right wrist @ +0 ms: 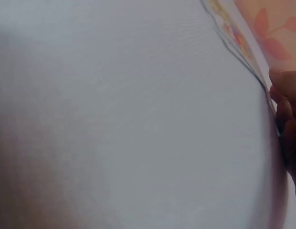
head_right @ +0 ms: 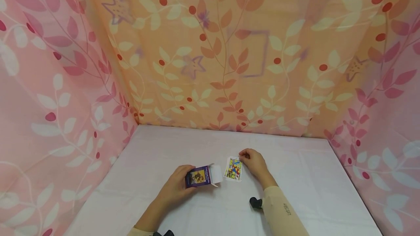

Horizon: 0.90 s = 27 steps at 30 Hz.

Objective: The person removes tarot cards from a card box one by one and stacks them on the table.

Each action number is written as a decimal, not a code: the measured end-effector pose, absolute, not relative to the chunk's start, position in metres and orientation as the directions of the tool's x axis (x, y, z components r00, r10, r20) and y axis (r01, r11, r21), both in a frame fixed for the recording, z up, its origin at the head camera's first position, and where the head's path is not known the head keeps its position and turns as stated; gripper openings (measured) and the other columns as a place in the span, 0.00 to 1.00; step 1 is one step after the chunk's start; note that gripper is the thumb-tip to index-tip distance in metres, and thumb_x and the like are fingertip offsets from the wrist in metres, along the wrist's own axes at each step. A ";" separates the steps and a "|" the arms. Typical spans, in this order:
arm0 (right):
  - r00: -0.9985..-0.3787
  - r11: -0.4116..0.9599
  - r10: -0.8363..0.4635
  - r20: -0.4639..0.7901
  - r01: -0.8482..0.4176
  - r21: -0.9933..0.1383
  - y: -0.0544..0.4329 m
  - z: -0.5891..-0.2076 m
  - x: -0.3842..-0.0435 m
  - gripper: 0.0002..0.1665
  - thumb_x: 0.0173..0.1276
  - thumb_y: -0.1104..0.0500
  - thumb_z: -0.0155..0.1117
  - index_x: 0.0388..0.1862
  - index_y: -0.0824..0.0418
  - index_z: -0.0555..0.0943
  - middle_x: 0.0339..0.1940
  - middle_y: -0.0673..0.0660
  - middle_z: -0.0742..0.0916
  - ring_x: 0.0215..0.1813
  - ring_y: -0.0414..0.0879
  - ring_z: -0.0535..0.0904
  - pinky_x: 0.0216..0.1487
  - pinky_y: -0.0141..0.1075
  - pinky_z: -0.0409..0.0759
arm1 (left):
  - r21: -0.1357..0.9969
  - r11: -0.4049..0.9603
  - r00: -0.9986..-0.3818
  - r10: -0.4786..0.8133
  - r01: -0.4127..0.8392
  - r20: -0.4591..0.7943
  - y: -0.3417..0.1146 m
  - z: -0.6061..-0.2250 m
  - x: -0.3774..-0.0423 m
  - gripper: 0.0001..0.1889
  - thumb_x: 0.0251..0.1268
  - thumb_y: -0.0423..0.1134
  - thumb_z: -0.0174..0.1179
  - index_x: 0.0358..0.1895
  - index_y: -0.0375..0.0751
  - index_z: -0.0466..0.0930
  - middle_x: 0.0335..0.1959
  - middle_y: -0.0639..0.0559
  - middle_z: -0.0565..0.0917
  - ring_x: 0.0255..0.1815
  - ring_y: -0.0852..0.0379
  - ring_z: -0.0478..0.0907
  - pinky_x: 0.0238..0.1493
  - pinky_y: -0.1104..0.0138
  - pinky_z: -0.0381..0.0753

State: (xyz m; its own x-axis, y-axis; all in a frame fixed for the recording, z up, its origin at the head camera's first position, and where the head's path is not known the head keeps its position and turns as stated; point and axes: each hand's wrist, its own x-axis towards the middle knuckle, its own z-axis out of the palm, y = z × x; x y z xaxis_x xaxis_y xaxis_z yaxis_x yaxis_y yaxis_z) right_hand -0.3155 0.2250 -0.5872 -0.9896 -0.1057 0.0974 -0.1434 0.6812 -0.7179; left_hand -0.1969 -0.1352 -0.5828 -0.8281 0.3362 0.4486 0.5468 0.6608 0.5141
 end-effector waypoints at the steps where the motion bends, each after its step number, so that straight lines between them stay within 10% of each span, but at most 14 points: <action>1: -0.990 0.673 -0.110 0.092 -0.143 -0.725 0.226 -0.587 -0.316 0.08 0.71 0.54 0.70 0.46 0.54 0.86 0.40 0.49 0.87 0.42 0.45 0.77 0.46 0.38 0.77 | 0.515 0.662 -0.829 0.335 0.545 0.448 -0.135 -0.583 -0.197 0.41 0.47 0.46 0.82 0.67 0.46 0.74 0.63 0.57 0.78 0.67 0.59 0.73 0.71 0.58 0.76; 27: -0.994 0.595 -0.014 0.112 -0.098 -0.798 0.211 -0.560 -0.268 0.09 0.72 0.53 0.69 0.46 0.54 0.87 0.41 0.50 0.87 0.44 0.45 0.79 0.47 0.37 0.78 | 0.502 0.664 -0.821 0.336 0.554 0.461 -0.135 -0.583 -0.196 0.41 0.47 0.47 0.81 0.68 0.50 0.73 0.64 0.58 0.77 0.67 0.57 0.73 0.69 0.57 0.77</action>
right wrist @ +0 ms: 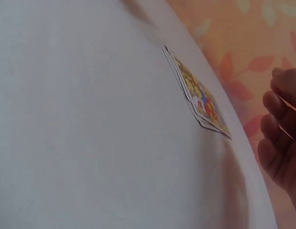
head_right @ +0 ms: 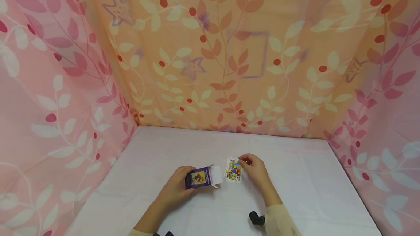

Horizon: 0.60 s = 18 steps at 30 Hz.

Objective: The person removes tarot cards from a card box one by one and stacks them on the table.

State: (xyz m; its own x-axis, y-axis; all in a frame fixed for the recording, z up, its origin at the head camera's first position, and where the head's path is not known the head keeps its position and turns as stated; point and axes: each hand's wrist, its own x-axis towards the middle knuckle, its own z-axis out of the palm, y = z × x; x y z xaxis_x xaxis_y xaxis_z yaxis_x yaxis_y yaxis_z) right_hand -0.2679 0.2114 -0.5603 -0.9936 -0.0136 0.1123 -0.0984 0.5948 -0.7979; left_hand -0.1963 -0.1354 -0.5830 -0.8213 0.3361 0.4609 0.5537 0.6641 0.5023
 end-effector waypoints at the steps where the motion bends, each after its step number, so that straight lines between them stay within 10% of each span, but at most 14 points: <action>1: -0.993 0.595 -0.009 0.117 -0.099 -0.798 0.211 -0.559 -0.265 0.09 0.72 0.52 0.69 0.46 0.54 0.87 0.41 0.50 0.87 0.44 0.45 0.79 0.47 0.37 0.78 | 0.503 0.665 -0.822 0.336 0.553 0.460 -0.135 -0.583 -0.196 0.41 0.47 0.47 0.81 0.68 0.50 0.73 0.64 0.58 0.77 0.67 0.57 0.74 0.70 0.57 0.77; 18: -0.967 0.459 -0.040 0.252 -0.242 -0.855 0.184 -0.549 -0.221 0.06 0.67 0.60 0.73 0.42 0.57 0.88 0.36 0.49 0.88 0.36 0.38 0.80 0.37 0.29 0.79 | 0.518 0.678 -0.845 0.326 0.522 0.424 -0.135 -0.583 -0.195 0.41 0.49 0.48 0.81 0.69 0.50 0.73 0.65 0.57 0.77 0.68 0.57 0.73 0.71 0.56 0.76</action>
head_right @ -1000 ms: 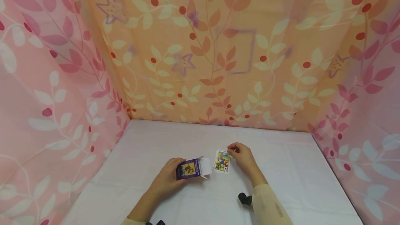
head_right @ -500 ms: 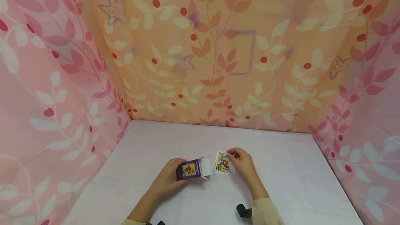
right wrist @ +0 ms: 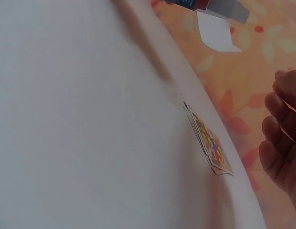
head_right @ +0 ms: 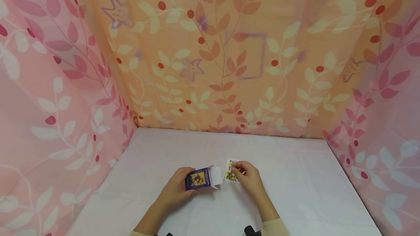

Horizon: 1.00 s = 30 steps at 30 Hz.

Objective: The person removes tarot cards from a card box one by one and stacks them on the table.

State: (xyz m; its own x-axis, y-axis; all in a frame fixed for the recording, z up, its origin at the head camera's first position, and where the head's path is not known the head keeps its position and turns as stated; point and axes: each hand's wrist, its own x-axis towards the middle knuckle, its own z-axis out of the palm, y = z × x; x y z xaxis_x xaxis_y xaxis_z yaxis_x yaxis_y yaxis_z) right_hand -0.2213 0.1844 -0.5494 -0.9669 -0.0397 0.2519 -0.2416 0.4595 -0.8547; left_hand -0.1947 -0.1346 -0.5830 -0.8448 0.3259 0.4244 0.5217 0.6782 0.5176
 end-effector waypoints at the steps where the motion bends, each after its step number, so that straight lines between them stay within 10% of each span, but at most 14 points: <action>1: -0.965 0.448 -0.041 0.258 -0.249 -0.859 0.183 -0.550 -0.220 0.06 0.66 0.60 0.73 0.41 0.56 0.88 0.36 0.49 0.88 0.36 0.38 0.80 0.37 0.29 0.80 | 0.522 0.679 -0.849 0.322 0.516 0.419 -0.135 -0.583 -0.195 0.41 0.49 0.48 0.81 0.69 0.51 0.73 0.65 0.58 0.77 0.68 0.58 0.73 0.71 0.57 0.76; 30: -0.972 0.346 -0.061 0.225 -0.232 -0.909 0.152 -0.570 -0.188 0.06 0.65 0.58 0.74 0.41 0.50 0.88 0.34 0.47 0.87 0.34 0.38 0.79 0.34 0.28 0.79 | 0.466 0.675 -0.804 0.349 0.572 0.481 -0.134 -0.590 -0.198 0.41 0.49 0.50 0.80 0.69 0.50 0.72 0.64 0.56 0.77 0.66 0.55 0.74 0.69 0.56 0.77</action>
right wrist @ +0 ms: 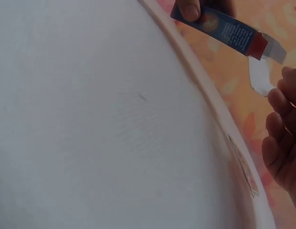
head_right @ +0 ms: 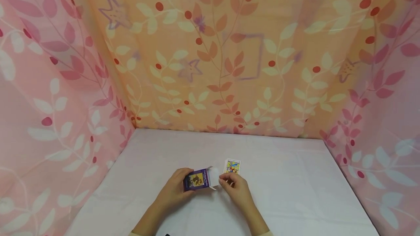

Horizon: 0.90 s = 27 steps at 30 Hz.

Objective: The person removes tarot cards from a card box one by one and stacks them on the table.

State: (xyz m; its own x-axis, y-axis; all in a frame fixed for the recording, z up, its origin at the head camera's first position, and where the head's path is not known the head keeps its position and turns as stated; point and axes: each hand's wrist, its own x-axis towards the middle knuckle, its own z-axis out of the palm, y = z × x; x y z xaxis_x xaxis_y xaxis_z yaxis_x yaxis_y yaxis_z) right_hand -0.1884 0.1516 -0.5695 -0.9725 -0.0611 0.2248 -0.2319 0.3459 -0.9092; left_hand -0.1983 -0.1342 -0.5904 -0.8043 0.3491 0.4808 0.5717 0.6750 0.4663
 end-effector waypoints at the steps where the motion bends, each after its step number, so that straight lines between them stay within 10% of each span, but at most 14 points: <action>1: -0.973 0.348 -0.063 0.222 -0.230 -0.909 0.151 -0.570 -0.188 0.06 0.65 0.58 0.74 0.41 0.50 0.88 0.34 0.47 0.87 0.34 0.39 0.79 0.34 0.28 0.79 | 0.468 0.672 -0.803 0.349 0.574 0.483 -0.134 -0.591 -0.198 0.41 0.48 0.49 0.80 0.69 0.50 0.72 0.64 0.56 0.77 0.66 0.56 0.74 0.69 0.56 0.77; 27: -0.983 0.358 -0.126 0.136 -0.172 -0.918 0.140 -0.577 -0.184 0.09 0.66 0.53 0.73 0.44 0.50 0.88 0.36 0.47 0.88 0.35 0.39 0.80 0.37 0.29 0.81 | 0.482 0.644 -0.790 0.355 0.595 0.500 -0.132 -0.587 -0.197 0.40 0.46 0.47 0.82 0.66 0.49 0.75 0.62 0.58 0.78 0.65 0.60 0.74 0.69 0.60 0.77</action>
State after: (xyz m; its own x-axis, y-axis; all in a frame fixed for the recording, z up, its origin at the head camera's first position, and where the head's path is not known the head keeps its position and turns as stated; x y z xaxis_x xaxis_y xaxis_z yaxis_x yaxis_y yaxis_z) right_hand -0.1842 0.1396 -0.5772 -0.9828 -0.1256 0.1357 -0.1725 0.3580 -0.9176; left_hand -0.1966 -0.1322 -0.5871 -0.7897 0.3548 0.5004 0.5945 0.6436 0.4820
